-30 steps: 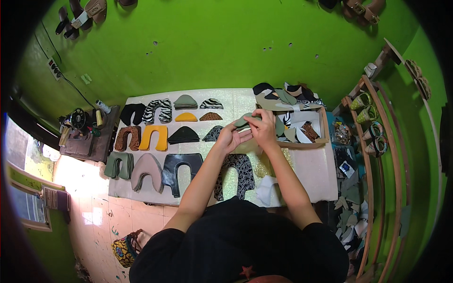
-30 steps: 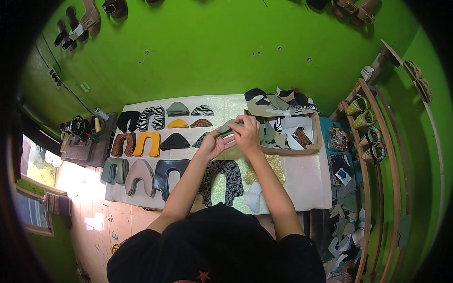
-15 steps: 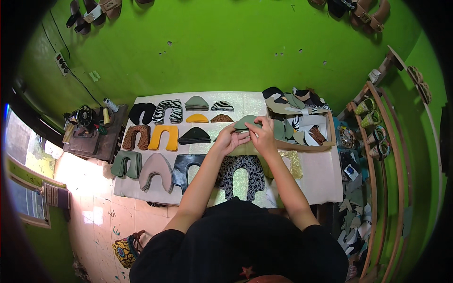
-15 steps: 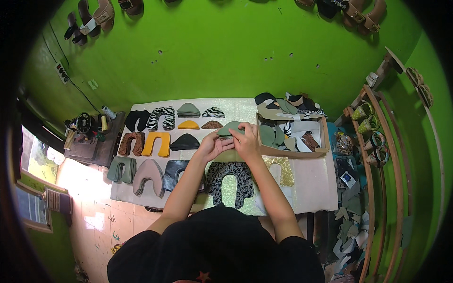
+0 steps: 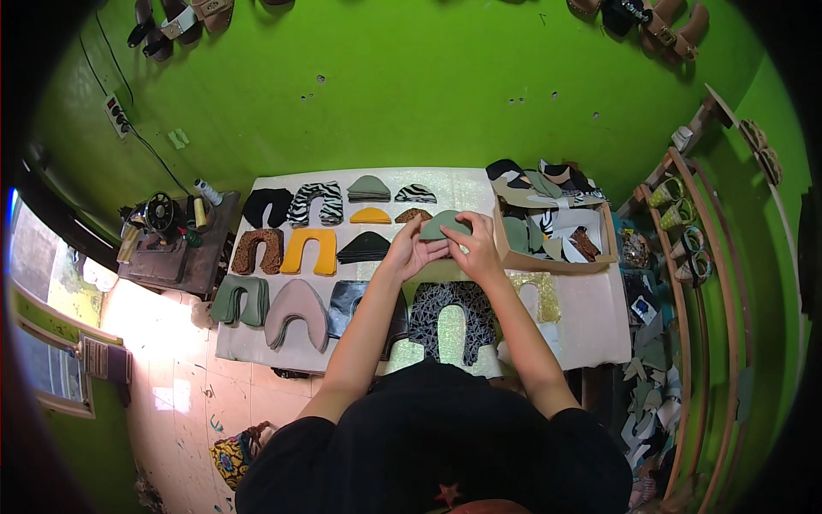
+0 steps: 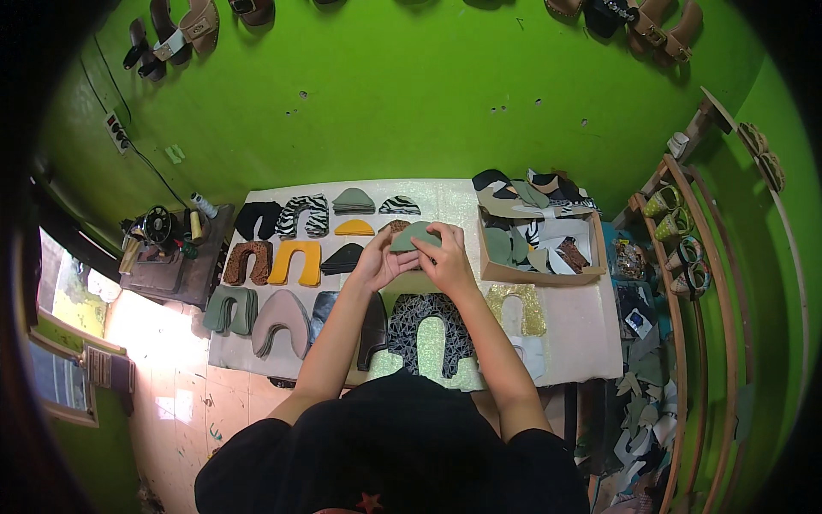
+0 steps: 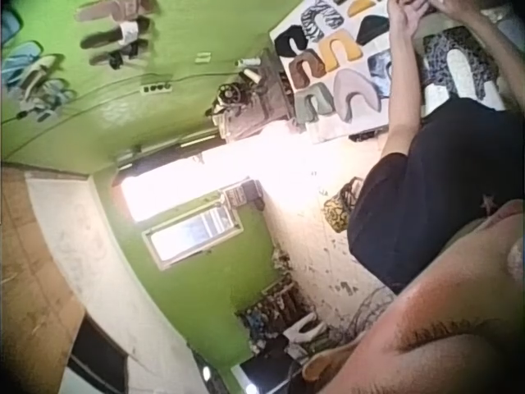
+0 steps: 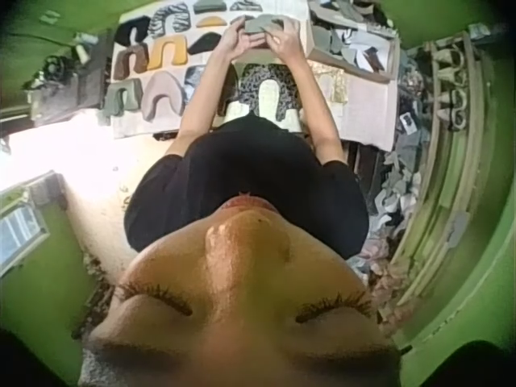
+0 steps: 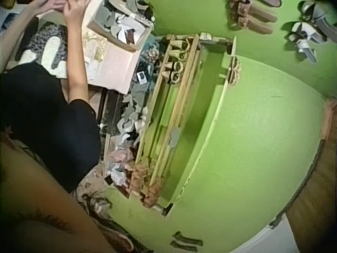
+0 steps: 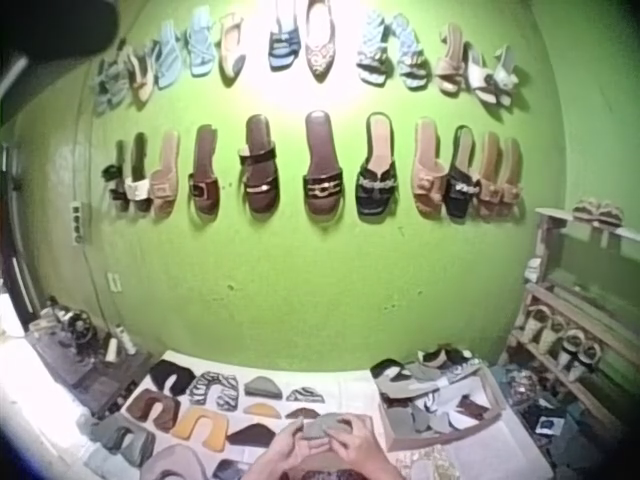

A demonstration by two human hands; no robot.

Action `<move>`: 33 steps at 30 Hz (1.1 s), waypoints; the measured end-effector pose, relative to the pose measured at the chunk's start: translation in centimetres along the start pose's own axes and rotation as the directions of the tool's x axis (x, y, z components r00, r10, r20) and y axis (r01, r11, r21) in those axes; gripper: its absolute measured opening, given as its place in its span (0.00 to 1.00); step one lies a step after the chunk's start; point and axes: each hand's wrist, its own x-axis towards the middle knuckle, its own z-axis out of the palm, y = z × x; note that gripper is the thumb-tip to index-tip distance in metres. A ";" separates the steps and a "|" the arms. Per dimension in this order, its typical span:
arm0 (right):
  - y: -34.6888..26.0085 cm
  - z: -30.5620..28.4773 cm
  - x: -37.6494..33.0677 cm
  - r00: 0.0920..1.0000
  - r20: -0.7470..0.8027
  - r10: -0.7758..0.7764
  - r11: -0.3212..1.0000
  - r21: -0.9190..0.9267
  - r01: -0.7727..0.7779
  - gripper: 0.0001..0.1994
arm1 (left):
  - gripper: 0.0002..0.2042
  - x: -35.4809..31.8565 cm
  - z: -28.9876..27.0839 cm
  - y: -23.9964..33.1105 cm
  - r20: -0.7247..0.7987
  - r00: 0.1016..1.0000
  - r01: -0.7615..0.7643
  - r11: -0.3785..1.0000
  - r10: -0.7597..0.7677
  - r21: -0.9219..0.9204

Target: Organizing various shoe upper components on a table and in a box.

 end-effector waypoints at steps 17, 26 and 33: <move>1.8 2.4 1.5 0.644 0.439 0.627 0.369 0.560 -0.741 0.15 | 0.16 -2.5 -1.0 3.9 -0.017 0.999 -0.029 0.876 0.042 0.482; -0.1 3.1 2.7 0.477 0.669 0.570 0.090 0.526 -0.846 0.17 | 0.16 -2.9 -2.3 4.8 -0.040 0.997 -0.044 0.869 0.073 0.493; 1.7 6.3 2.0 0.616 0.580 0.533 0.388 0.479 -0.787 0.05 | 0.16 -2.6 -4.9 4.7 -0.213 0.949 -0.066 0.809 0.232 0.584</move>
